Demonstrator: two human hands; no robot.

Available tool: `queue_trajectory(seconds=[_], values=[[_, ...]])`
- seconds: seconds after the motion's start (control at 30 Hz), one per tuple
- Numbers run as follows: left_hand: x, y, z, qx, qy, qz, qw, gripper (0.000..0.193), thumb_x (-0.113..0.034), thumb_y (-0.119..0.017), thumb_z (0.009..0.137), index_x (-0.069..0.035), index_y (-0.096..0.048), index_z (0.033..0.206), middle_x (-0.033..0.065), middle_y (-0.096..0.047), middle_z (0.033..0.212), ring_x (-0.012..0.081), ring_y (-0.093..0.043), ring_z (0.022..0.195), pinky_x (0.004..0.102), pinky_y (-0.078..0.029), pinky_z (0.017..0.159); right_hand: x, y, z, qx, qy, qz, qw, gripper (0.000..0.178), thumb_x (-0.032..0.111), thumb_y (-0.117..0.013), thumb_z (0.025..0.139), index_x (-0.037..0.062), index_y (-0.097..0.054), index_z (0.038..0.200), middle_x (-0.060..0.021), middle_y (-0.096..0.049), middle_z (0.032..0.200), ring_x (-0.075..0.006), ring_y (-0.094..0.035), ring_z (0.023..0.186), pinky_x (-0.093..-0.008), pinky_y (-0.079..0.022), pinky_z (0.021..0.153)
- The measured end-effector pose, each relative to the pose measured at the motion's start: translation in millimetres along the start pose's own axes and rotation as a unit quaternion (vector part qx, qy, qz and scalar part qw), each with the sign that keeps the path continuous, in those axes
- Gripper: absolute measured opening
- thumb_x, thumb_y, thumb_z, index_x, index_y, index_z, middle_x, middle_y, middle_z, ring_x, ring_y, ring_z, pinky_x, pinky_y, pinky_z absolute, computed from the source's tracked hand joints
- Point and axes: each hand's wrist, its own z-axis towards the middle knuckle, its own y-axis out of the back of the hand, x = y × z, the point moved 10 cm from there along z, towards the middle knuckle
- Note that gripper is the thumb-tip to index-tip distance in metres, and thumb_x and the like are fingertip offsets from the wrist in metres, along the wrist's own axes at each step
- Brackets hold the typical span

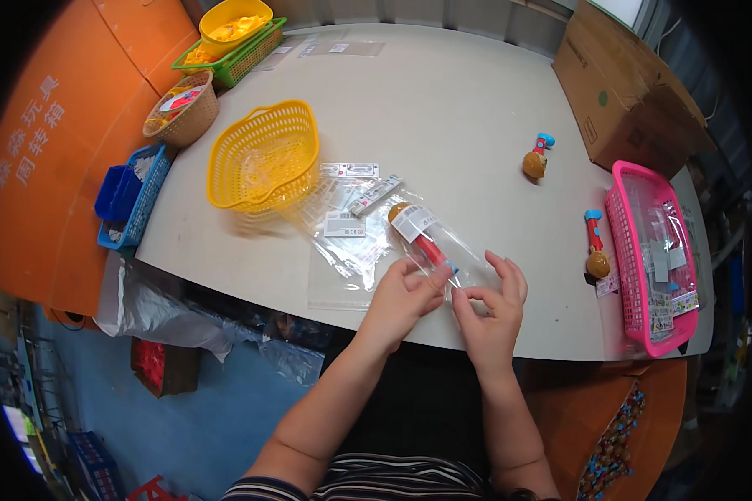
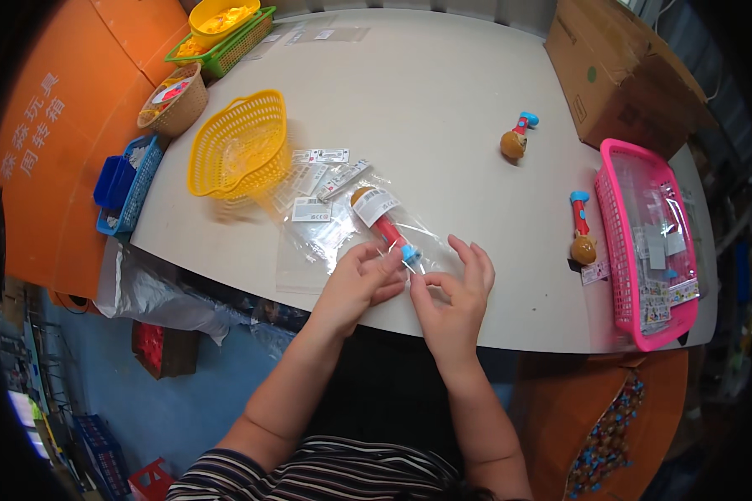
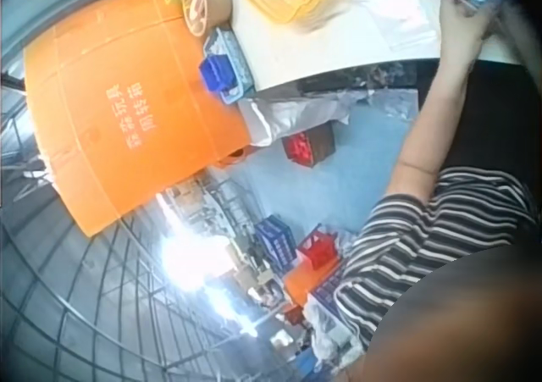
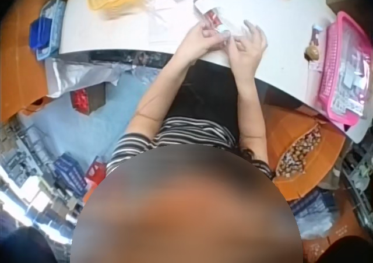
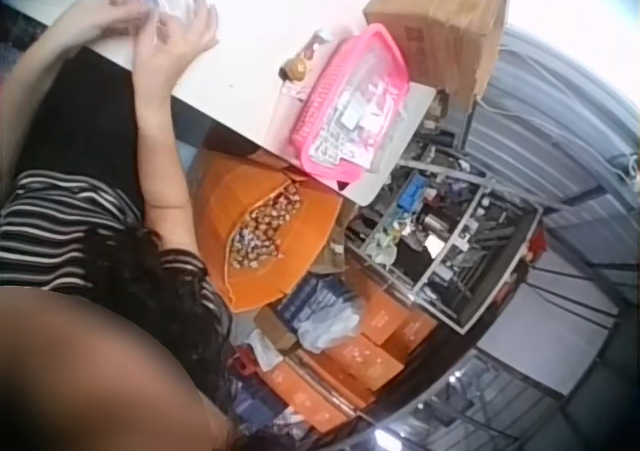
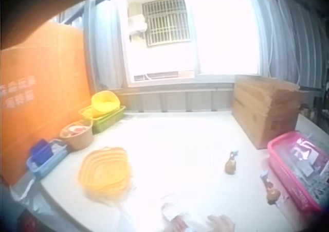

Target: The person is putting small toy drums into plastic bags and sealing them with adhesive labels.

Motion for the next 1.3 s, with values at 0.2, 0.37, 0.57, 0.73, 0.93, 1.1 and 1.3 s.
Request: queue_trajectory(seconds=[0.2,0.37,0.57,0.73,0.93,1.1,1.3], values=[[3.9,6.3,7.7,-0.005,0.006,-0.046,0.999,0.030,-0.020,-0.064,0.096,0.004,-0.055,0.113,0.0140,-0.068,0.100,0.0178,-0.068,0.091,0.0274,-0.059,0.080,-2.9,-0.9,3.0,-0.028,0.041,-0.089,0.995,0.020,0.011,-0.078,0.076,0.0009,-0.073,0.092,-0.0172,-0.054,0.134,-0.0413,-0.038,0.132,-0.0488,-0.037,0.106],[-7.4,16.5,3.3,-0.067,0.006,-0.048,0.997,0.027,-0.018,-0.065,0.095,0.005,-0.057,0.106,0.0128,-0.068,0.096,0.0167,-0.069,0.085,0.0254,-0.058,0.074,-7.4,-4.5,15.7,0.009,0.041,-0.133,0.990,0.026,0.010,-0.079,0.075,-0.0028,-0.073,0.096,-0.0184,-0.051,0.139,-0.0411,-0.037,0.135,-0.0488,-0.036,0.108],[-0.8,19.1,22.8,-0.032,-0.038,0.067,0.997,0.021,-0.016,-0.068,0.091,0.004,-0.063,0.088,0.0112,-0.067,0.094,0.0141,-0.067,0.078,0.0249,-0.053,0.065,2.1,-25.9,27.8,0.053,0.063,-0.133,0.988,0.026,0.008,-0.078,0.073,-0.0042,-0.072,0.094,-0.0184,-0.052,0.139,-0.0415,-0.037,0.136,-0.0496,-0.037,0.107],[-46.0,7.9,-1.8,-0.032,-0.234,0.266,0.935,0.021,-0.016,-0.067,0.091,0.002,-0.063,0.082,0.0063,-0.063,0.081,0.0111,-0.060,0.072,0.0260,-0.048,0.064,-2.7,-27.7,30.0,0.086,0.056,-0.040,0.994,0.022,0.006,-0.076,0.073,-0.0033,-0.072,0.093,-0.0169,-0.056,0.135,-0.0415,-0.037,0.136,-0.0487,-0.038,0.107],[-21.4,-1.3,-14.9,0.124,-0.081,0.140,0.979,0.017,-0.019,-0.065,0.095,-0.002,-0.063,0.092,-0.0043,-0.060,0.081,0.0045,-0.051,0.070,0.0178,-0.041,0.063,19.5,-13.1,16.9,0.060,0.123,-0.064,0.989,0.025,0.012,-0.079,0.074,-0.0017,-0.072,0.094,-0.0154,-0.064,0.119,-0.0380,-0.052,0.121,-0.0435,-0.047,0.095],[-13.1,15.4,-28.6,0.093,0.014,0.218,0.971,0.020,-0.016,-0.070,0.091,-0.001,-0.061,0.101,0.0047,-0.064,0.098,0.0103,-0.060,0.092,0.0241,-0.049,0.077,22.2,1.5,-6.9,-0.024,0.073,-0.093,0.993,0.028,0.016,-0.082,0.073,0.0010,-0.071,0.093,-0.0103,-0.068,0.092,-0.0288,-0.064,0.081,-0.0369,-0.053,0.069],[-71.5,-27.8,-85.2,0.088,-0.398,0.559,0.722,0.058,-0.008,-0.075,0.075,-0.012,-0.053,0.129,0.0192,-0.038,0.150,0.0441,-0.046,0.129,0.0530,-0.039,0.106,16.4,-12.7,-24.4,-0.019,0.034,-0.131,0.991,0.026,0.017,-0.079,0.076,-0.0008,-0.070,0.094,-0.0127,-0.067,0.100,-0.0298,-0.064,0.086,-0.0379,-0.052,0.070]])
